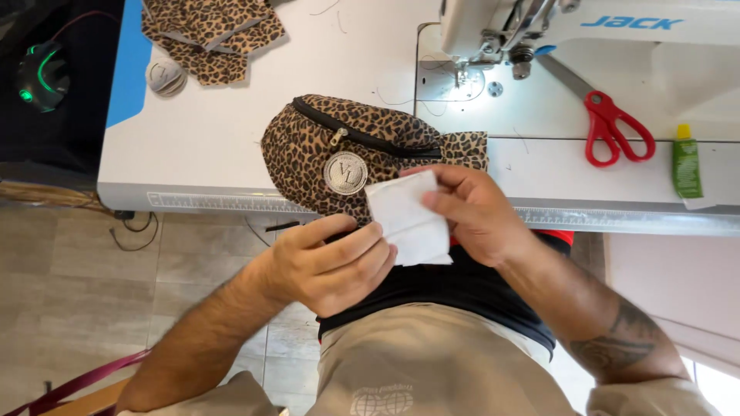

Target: Sewing and trimming a leopard-print fabric bag using an industrial sewing machine and scissors

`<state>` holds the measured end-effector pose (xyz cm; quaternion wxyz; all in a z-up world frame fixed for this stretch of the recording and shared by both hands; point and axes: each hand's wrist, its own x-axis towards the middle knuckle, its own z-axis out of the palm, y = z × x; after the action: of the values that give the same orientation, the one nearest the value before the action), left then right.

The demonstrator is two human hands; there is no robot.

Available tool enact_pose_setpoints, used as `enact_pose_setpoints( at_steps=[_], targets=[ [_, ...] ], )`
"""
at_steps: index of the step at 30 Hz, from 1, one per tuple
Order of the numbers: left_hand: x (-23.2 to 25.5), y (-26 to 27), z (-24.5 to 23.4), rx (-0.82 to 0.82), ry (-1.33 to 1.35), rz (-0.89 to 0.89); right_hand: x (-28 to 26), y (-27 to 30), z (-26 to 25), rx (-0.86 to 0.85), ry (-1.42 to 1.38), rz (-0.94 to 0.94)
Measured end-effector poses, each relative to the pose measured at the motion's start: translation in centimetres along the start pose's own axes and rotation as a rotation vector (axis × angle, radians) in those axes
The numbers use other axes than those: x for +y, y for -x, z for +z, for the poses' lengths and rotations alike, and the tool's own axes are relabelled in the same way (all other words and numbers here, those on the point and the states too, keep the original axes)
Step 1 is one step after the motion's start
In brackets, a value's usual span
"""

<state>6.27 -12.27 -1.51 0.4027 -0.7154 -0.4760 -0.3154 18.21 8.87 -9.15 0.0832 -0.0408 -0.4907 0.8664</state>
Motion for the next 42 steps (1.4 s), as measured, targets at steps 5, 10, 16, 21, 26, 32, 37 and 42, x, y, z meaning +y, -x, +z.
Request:
enact_pose_setpoints(
  at_steps=[5, 10, 16, 21, 26, 32, 37, 42],
  targets=[
    [-7.7, 3.2, 1.4, 0.059, -0.031, -0.202, 0.8, 0.1, -0.4, 0.297, 0.094, 0.002],
    [-12.7, 7.9, 1.0, -0.583, -0.001, -1.292, 0.5, 2.1, 0.2, 0.396, 0.150, 0.036],
    [-13.4, 7.2, 2.7, -0.738, 0.121, -1.406, 1.9, 4.1, 0.0, 0.358, 0.155, 0.069],
    [-13.3, 7.8, 2.8, -0.619, 0.169, -1.385, 2.4, 5.3, -1.3, 0.360, 0.231, 0.067],
    [-11.8, 4.3, 2.4, -0.911, 0.108, -1.433, 2.2, 5.5, -2.2, 0.358, 0.285, 0.049],
    [-10.8, 6.1, 3.4, -0.874, 0.035, -1.247, 3.3, 6.0, -2.9, 0.376, 0.264, 0.048],
    [-11.2, 8.0, 3.0, -0.809, 0.078, -1.233, 2.6, 6.3, -2.7, 0.368, 0.275, 0.028],
    [-11.1, 5.4, 1.0, -0.634, 0.272, -1.397, 1.4, 7.0, -3.2, 0.385, 0.298, 0.011]
  ],
)
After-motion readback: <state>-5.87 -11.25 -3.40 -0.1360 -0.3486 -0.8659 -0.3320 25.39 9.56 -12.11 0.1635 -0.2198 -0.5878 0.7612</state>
